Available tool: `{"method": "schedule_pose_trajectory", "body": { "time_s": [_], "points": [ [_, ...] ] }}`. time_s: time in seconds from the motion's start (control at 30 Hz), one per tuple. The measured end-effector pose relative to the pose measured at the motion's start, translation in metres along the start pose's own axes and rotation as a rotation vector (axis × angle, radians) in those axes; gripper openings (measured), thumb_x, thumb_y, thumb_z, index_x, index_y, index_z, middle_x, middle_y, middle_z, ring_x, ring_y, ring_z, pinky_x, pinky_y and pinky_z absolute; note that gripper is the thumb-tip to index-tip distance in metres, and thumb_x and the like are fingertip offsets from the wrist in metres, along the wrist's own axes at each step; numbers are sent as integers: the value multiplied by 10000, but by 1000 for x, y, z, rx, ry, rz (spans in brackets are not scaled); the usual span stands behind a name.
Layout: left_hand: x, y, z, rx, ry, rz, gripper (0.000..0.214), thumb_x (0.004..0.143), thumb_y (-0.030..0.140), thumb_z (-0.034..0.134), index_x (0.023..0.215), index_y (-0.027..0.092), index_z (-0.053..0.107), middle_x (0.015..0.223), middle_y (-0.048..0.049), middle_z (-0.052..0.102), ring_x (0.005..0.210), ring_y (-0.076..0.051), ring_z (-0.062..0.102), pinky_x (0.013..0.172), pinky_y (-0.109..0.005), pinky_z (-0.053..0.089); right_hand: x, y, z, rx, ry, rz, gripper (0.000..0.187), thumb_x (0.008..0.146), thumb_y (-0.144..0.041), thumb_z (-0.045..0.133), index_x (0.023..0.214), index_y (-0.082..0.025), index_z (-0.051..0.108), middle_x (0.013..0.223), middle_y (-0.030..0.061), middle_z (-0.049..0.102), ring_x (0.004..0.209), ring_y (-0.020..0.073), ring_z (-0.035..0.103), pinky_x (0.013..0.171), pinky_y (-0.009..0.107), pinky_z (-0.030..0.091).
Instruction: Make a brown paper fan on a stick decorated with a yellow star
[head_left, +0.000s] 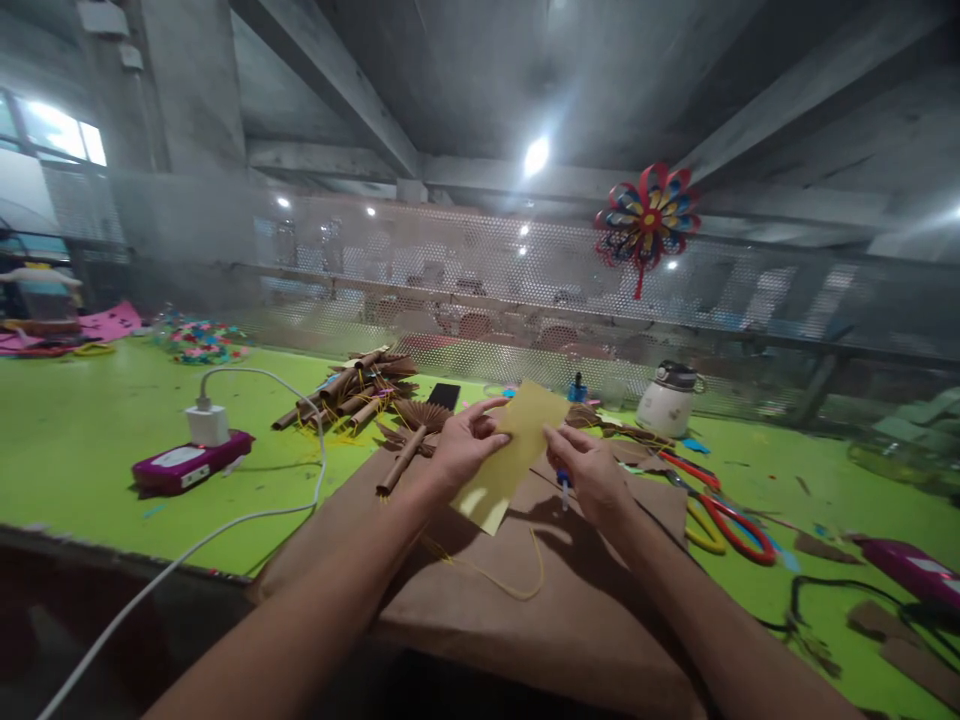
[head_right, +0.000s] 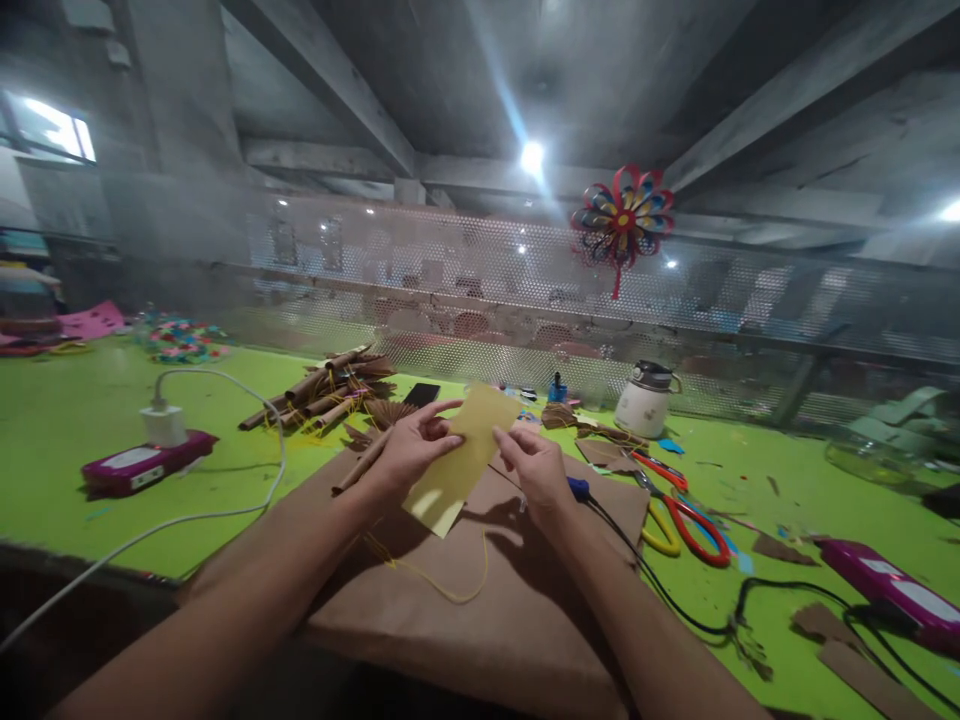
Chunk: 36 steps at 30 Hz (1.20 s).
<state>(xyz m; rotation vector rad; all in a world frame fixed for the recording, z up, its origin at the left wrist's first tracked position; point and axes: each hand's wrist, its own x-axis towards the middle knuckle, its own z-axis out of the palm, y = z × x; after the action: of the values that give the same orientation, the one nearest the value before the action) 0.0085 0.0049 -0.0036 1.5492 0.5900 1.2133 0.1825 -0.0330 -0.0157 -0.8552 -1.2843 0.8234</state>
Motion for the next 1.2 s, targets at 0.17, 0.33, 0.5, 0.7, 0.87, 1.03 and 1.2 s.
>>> {"method": "schedule_pose_trajectory", "body": {
  "time_s": [0.17, 0.33, 0.5, 0.7, 0.87, 1.03, 1.2],
  "points": [
    [-2, 5, 2, 341, 220, 295, 265, 655, 228, 706, 911, 161, 708, 843, -45, 614, 766, -139, 539, 678, -249, 435, -3, -13, -3, -184, 153, -177, 302, 701, -434, 684, 614, -154, 613, 490, -59, 374, 450, 71, 300, 418, 217, 233],
    [-9, 19, 1, 227, 152, 115, 431, 765, 358, 627, 1140, 145, 628, 542, 23, 520, 476, -88, 435, 472, -215, 326, -7, -19, -9, -351, 143, -313, 356, 780, -394, 625, 514, -168, 555, 448, -46, 429, 435, 79, 369, 438, 217, 310],
    [-15, 24, 5, -45, -203, 2, 509, 741, 364, 674, 1181, 120, 594, 821, -97, 681, 712, -160, 606, 621, -261, 443, -9, -22, -5, -226, -25, -279, 199, 735, -374, 668, 787, -188, 714, 657, 17, 655, 563, 130, 558, 540, 246, 456],
    [-19, 32, 9, -64, -251, 126, 314, 720, 253, 707, 1009, 136, 672, 1011, -86, 670, 931, -173, 591, 899, -320, 411, -11, -26, -3, -281, -86, -302, 174, 737, -354, 671, 688, -192, 712, 667, 31, 660, 631, 150, 573, 588, 266, 467],
    [-20, 30, 12, -88, -201, 153, 419, 712, 233, 713, 1109, 143, 618, 1057, -95, 657, 982, -187, 586, 913, -328, 408, -11, -23, -2, -250, -79, -261, 233, 719, -372, 684, 599, -175, 654, 607, 15, 608, 584, 128, 529, 548, 247, 429],
    [-16, 21, 15, -102, -95, 127, 520, 734, 245, 687, 1226, 166, 543, 1096, -115, 645, 969, -192, 595, 892, -338, 426, -8, -17, 1, -154, -82, -113, 280, 683, -407, 708, 575, -164, 617, 541, -2, 575, 507, 104, 490, 498, 234, 399],
    [-14, 20, 17, -143, -42, 111, 763, 732, 232, 679, 1407, 202, 324, 1052, -114, 658, 894, -190, 612, 810, -315, 459, -6, -7, 4, -77, -109, -56, 301, 679, -425, 711, 565, -163, 616, 548, 13, 603, 484, 104, 495, 490, 243, 410]
  ]
}}
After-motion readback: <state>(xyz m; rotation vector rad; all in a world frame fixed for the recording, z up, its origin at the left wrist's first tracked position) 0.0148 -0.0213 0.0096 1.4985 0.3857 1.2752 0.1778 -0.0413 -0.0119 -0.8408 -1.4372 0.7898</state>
